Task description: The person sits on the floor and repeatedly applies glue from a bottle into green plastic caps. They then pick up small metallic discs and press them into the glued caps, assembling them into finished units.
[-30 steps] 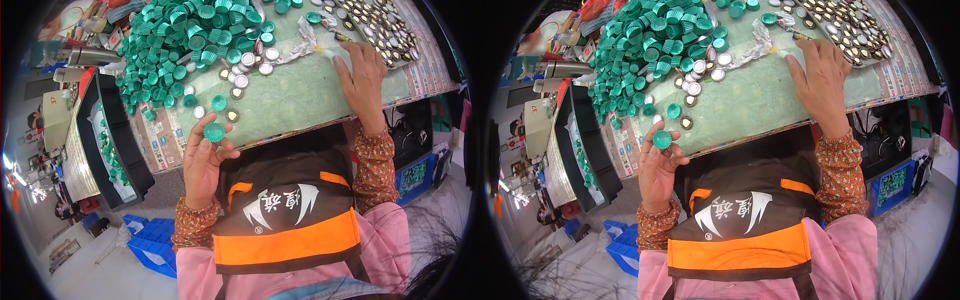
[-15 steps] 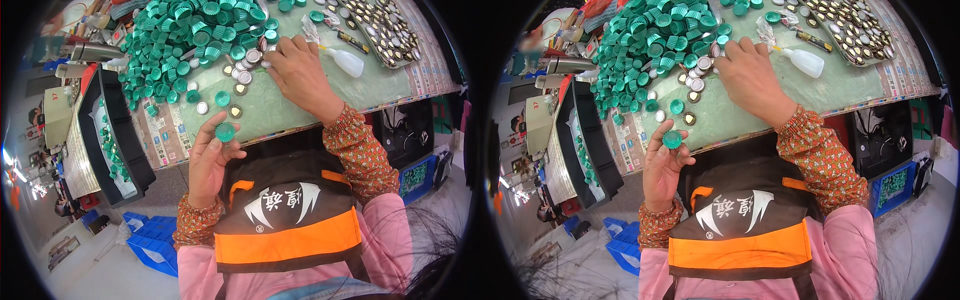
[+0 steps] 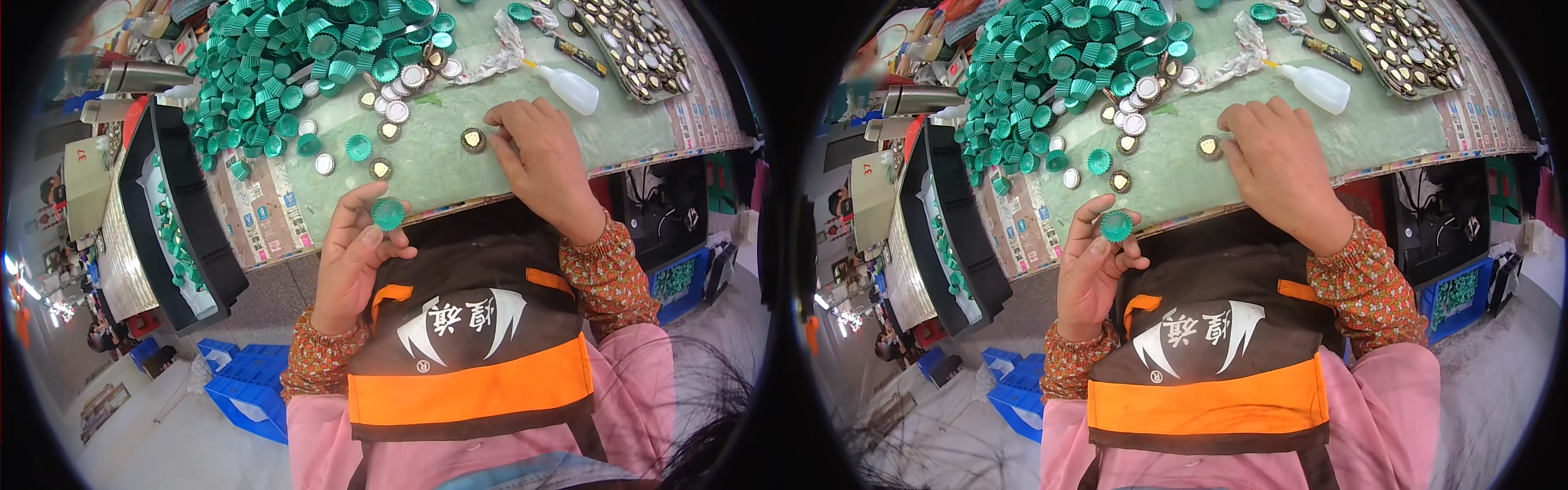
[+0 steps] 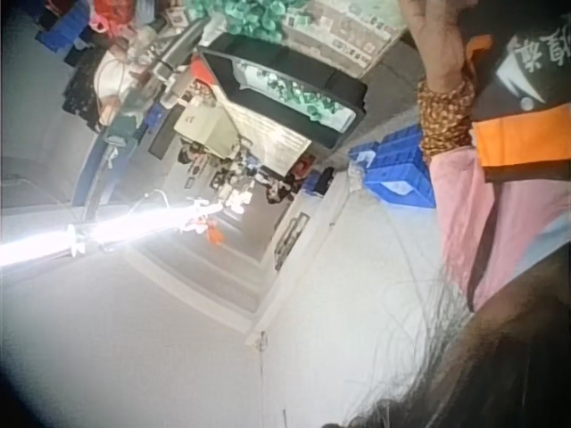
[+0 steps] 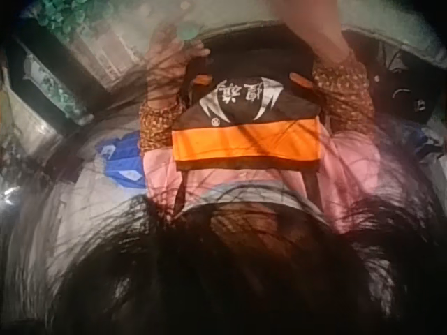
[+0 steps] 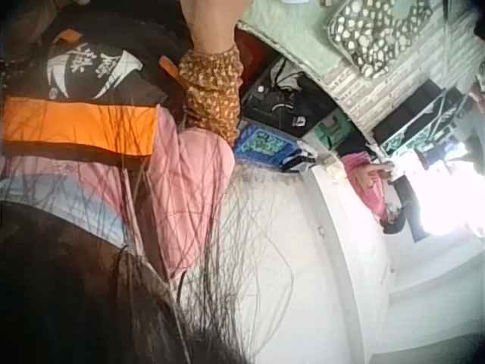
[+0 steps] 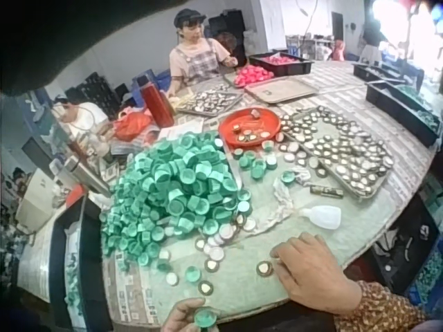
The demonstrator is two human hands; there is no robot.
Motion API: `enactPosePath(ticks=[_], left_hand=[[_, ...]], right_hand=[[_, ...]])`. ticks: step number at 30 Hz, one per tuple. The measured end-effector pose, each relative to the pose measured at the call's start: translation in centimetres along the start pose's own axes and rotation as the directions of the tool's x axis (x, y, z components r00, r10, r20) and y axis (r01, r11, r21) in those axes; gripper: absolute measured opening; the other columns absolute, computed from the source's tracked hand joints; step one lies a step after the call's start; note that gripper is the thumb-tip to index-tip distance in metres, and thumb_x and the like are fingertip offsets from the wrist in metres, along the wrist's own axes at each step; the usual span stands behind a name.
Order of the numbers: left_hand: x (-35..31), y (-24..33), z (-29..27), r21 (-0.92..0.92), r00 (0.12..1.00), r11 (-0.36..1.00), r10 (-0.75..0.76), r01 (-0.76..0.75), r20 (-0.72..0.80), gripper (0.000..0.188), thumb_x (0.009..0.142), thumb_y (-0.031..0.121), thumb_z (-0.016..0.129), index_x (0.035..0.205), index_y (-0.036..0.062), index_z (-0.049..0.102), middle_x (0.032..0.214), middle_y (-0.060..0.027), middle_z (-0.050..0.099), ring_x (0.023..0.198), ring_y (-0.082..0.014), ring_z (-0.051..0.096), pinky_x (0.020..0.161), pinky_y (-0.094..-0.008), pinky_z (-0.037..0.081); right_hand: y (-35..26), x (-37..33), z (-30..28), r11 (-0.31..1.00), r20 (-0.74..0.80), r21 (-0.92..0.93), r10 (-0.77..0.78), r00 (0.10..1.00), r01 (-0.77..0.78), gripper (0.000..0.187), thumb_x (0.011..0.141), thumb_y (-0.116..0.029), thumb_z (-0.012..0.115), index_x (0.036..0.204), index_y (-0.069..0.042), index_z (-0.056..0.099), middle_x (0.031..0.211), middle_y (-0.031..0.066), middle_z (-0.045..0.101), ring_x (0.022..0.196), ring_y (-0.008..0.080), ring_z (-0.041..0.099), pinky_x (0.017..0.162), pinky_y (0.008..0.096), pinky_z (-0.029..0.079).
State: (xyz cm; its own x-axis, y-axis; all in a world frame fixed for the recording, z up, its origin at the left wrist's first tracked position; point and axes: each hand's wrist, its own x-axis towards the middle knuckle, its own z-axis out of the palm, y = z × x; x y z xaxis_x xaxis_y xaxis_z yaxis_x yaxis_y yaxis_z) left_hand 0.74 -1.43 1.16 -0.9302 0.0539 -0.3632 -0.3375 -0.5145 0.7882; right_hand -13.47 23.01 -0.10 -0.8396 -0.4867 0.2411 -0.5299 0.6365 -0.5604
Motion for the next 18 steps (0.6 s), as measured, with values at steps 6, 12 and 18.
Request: enactPosePath(ticks=[6, 12, 18], left_hand=[[-0.2, 0.0, -0.2, -0.038, 0.999, 0.999, -0.03, 0.029, -0.015, 0.05, 0.105, 0.024, 0.054, 0.147, 0.0011, 0.041, 0.124, -0.017, 0.063, 0.095, -0.0144, 0.066, 0.088, -0.0361, 0.061], [-0.2, 0.0, 0.0, -0.019, 0.999, 0.999, -0.039, 0.039, -0.004, 0.053, 0.106, 0.03, 0.051, 0.147, -0.0019, 0.041, 0.119, -0.0166, 0.065, 0.094, -0.0142, 0.066, 0.087, -0.0358, 0.061], [-0.1, -0.1, -0.1, -0.011, 0.999, 0.999, -0.05, 0.05, -0.021, 0.053, 0.106, 0.03, 0.052, 0.147, -0.0021, 0.041, 0.12, -0.0163, 0.065, 0.094, -0.0137, 0.065, 0.087, -0.0356, 0.061]], right_hand=[[0.4, 0.5, -0.4, 0.986, 0.06, 0.072, -0.152, 0.987, 0.148, 0.024, 0.083, 0.0, 0.062, 0.106, -0.007, 0.065, 0.093, 0.0105, 0.056, 0.091, 0.0317, 0.052, 0.082, 0.0427, 0.044], [1.0, 1.3, -0.6, 0.969, 0.167, 0.072, -0.243, 0.955, 0.234, 0.027, 0.082, 0.0, 0.063, 0.108, -0.007, 0.065, 0.095, 0.0114, 0.053, 0.093, 0.0313, 0.052, 0.082, 0.0422, 0.045], [0.4, 1.0, -0.5, 0.978, 0.149, 0.04, -0.208, 0.967, 0.204, 0.026, 0.079, -0.01, 0.072, 0.101, -0.004, 0.06, 0.095, 0.0121, 0.053, 0.094, 0.0324, 0.053, 0.082, 0.0433, 0.046]])
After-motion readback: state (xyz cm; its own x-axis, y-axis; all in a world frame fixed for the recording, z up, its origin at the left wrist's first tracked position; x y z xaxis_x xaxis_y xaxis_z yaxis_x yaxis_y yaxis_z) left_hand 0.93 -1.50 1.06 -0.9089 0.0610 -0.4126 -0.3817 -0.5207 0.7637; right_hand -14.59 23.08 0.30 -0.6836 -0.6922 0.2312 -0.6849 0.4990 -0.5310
